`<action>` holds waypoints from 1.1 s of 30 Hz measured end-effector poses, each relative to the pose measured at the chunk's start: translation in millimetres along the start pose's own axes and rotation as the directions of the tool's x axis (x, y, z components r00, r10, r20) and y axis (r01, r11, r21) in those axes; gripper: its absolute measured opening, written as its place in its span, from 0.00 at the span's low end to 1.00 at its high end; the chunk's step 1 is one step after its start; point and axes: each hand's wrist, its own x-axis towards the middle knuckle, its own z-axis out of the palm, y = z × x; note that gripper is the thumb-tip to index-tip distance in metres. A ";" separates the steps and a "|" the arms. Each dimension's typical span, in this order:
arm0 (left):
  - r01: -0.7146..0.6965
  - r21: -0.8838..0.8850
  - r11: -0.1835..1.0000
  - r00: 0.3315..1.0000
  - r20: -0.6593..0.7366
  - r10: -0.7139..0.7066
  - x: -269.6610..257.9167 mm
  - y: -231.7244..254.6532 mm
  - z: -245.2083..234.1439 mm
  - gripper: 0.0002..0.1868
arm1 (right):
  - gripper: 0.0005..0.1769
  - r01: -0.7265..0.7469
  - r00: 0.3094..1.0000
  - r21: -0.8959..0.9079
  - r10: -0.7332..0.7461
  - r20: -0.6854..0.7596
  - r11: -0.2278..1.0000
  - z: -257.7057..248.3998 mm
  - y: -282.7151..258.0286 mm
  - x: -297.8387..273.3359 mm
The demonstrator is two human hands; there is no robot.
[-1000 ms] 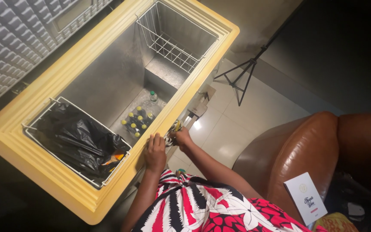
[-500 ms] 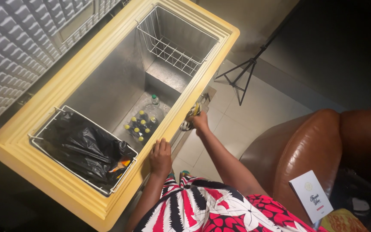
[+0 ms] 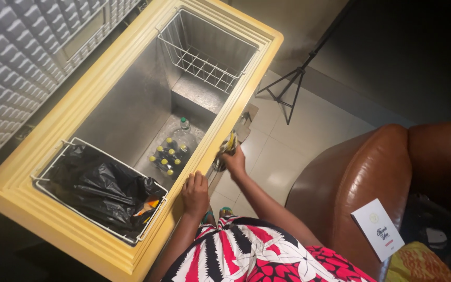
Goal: Cleaning the rim and interior of a chest freezer using a cloth.
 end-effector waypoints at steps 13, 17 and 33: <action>-0.025 -0.046 0.999 1.000 -0.004 0.025 0.9 -7.2 0.9 0.16 | 0.38 0.129 0.990 0.272 -0.137 0.011 0.954 21.1 12.8 -69.3; -0.053 -0.056 0.997 0.999 0.009 0.054 3.9 -7.6 -10.7 0.22 | 0.33 0.196 0.980 0.162 -0.191 -0.048 0.967 19.2 25.1 -45.6; -0.147 -0.071 0.987 0.989 -0.016 0.147 6.9 -12.1 -22.3 0.16 | 0.31 0.106 0.954 -0.395 -0.206 -0.220 0.913 2.2 -24.9 39.6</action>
